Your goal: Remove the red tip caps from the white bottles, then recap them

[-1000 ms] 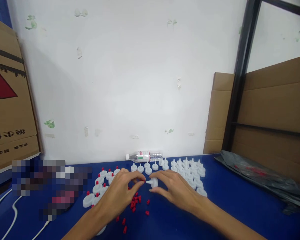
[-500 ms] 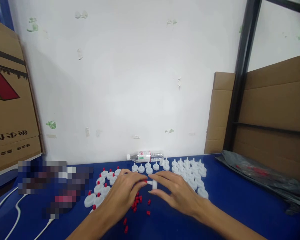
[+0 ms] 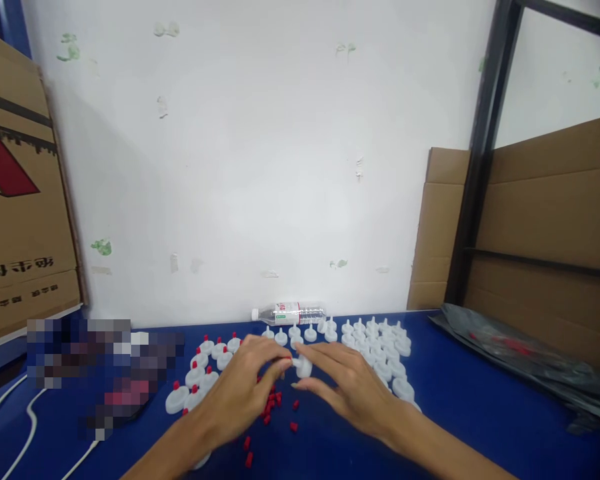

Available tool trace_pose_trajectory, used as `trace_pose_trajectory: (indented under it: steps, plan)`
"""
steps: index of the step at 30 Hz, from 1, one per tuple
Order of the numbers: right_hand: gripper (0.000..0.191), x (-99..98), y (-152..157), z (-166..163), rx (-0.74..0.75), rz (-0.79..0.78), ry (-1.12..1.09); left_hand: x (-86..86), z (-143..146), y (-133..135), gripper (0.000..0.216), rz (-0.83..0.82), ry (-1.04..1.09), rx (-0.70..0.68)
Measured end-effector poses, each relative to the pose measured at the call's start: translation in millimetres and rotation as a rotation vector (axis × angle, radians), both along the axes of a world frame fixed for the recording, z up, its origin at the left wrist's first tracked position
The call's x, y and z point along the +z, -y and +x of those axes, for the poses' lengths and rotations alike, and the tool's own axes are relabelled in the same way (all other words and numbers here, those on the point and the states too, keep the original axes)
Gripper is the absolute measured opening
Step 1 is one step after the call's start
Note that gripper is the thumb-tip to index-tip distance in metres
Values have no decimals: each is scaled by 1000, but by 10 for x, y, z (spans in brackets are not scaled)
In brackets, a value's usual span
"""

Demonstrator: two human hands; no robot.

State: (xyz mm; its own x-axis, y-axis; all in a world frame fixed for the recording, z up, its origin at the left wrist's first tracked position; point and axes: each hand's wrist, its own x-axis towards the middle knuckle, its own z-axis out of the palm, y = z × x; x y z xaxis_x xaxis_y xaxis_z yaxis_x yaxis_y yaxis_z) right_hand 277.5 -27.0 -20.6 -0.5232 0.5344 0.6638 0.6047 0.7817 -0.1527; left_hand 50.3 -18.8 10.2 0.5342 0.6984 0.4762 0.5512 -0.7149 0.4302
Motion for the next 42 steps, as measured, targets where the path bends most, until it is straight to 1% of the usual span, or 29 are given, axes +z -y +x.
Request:
trace_pose_trajectory:
  steps: [1,3,5,7,10,13,18,22,26,28,31,34,38,40,42]
  plan:
    - [53,19,11,-13,-26,-26,7,44,-53,-39,31,41,26,26]
    - [58,65,47,-36,-48,-89,35,139,-189,-121,34,96,29,86]
    - [53,108,83,-51,-35,-145,63,218,-335,-199,40,111,-89,131]
    - [44,136,104,-54,-20,-172,82,257,-450,-256,39,90,-257,180]
    - [36,143,98,-43,-20,-165,82,237,-520,-289,33,36,-437,230]
    - [34,134,77,-29,-20,-147,92,183,-505,-280,33,2,-499,233]
    - [33,134,65,-30,12,-143,138,146,-519,-279,37,4,-565,265]
    - [32,134,60,-32,35,-139,146,143,-556,-295,36,15,-572,289]
    - [29,136,53,-30,31,-145,152,132,-537,-295,35,19,-565,270]
    - [29,139,50,-30,36,-149,151,113,-528,-295,34,12,-575,265]
    - [29,144,45,-30,32,-154,154,73,-532,-297,29,-10,-610,293]
    - [29,145,31,-25,-26,-120,193,56,-536,-287,25,-15,-626,327]
    - [36,115,-44,24,-203,-61,265,99,-494,-256,28,48,-596,358]
    - [44,88,-105,78,-287,-86,290,117,-458,-242,26,83,-562,335]
    - [52,59,-169,147,-342,-153,318,108,-423,-238,24,108,-540,287]
